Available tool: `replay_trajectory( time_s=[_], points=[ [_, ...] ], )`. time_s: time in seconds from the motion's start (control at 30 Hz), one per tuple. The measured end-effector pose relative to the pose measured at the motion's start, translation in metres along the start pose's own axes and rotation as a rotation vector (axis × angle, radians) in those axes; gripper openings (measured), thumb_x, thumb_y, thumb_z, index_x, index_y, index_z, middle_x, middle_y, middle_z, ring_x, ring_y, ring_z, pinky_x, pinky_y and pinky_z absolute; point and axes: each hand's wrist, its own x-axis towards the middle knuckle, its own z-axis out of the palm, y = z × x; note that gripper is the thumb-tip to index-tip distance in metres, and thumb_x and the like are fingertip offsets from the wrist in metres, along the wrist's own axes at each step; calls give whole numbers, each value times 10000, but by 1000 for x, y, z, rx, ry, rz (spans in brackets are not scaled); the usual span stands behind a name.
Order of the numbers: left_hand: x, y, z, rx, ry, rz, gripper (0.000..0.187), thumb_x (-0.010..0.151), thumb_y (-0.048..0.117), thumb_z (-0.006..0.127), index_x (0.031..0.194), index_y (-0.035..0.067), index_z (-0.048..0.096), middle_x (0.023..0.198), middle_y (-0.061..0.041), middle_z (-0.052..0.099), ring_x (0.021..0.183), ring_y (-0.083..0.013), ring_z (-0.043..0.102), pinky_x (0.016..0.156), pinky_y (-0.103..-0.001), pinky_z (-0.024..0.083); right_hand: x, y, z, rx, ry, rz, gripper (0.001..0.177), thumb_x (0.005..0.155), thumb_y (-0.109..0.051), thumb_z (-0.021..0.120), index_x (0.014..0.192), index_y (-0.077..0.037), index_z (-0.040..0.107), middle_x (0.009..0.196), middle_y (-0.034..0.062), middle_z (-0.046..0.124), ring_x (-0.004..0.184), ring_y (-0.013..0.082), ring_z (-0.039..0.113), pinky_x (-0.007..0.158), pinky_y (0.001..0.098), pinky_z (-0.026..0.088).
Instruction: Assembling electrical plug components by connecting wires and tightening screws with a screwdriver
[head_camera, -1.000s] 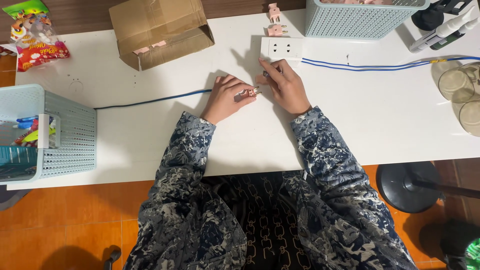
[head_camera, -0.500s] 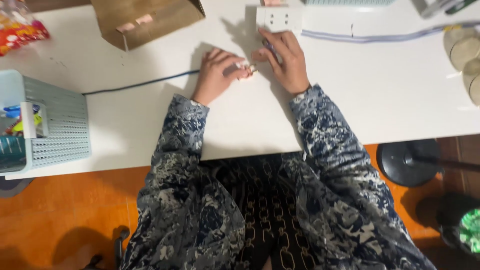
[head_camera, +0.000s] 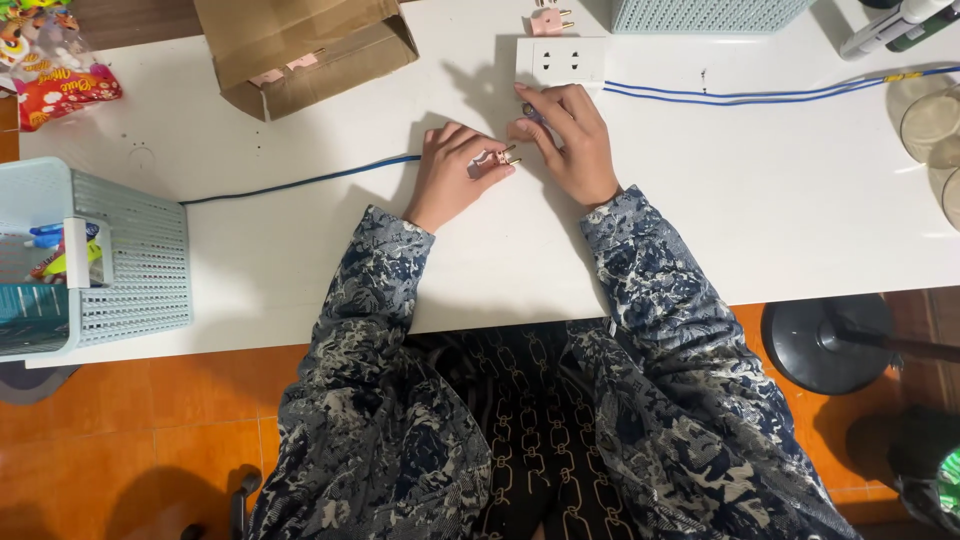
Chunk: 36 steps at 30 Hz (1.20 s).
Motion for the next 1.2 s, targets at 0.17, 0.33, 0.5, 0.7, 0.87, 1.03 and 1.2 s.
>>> replay_trajectory(
  time_s=[0.17,0.33,0.5,0.7,0.87,1.03,1.2],
  points=[
    [-1,-1,1,21,-2,-24,273,1015,461,925,1143,236,841,1098,67,768,1110,-234,637,919,-430,423,-1,-1,2,9,13,7,383,1201,-102,805,1567,-53,703,1205,138,662,1096,321,652,957,423,562],
    [-7,-14,8,16,-27,-7,311,1027,448,914,1261,245,888,1150,67,745,1141,-236,609,915,-446,422,-1,-4,2,55,21,40,385,1196,-74,799,1567,-48,700,1208,135,660,1110,308,651,996,406,557],
    [-12,-29,14,34,-70,33,491,975,514,929,1381,251,845,1252,66,783,1154,-253,604,943,-460,390,-2,-10,2,136,83,152,405,1199,-118,795,1579,-50,670,1190,119,712,1088,285,617,1030,395,504],
    [-8,-20,-4,-8,-143,15,251,1085,430,840,1277,268,851,1193,72,774,1127,-242,588,953,-444,360,2,-21,0,513,107,308,397,1240,-132,699,1577,-27,516,1286,185,735,1261,318,762,1124,439,648],
    [-7,-17,-8,-15,-105,66,223,1062,396,896,1195,225,841,1129,33,759,1100,-254,581,974,-468,372,-6,-15,9,649,31,266,412,1311,-141,591,1685,-61,439,1390,224,689,1183,323,745,1039,444,711],
    [-2,-11,-17,26,-38,137,151,1103,346,901,1162,219,846,1076,54,707,1102,-250,584,944,-448,390,-5,-22,8,709,-9,269,439,1344,-253,518,1737,-94,401,1420,182,668,1220,289,731,1051,439,688],
    [-4,-15,-16,35,-58,138,162,1096,372,896,1124,225,831,1130,40,719,1138,-258,593,966,-461,397,-6,-24,10,718,1,263,409,1345,-222,498,1724,-104,401,1419,199,663,1237,304,731,1083,469,683]
  ],
)
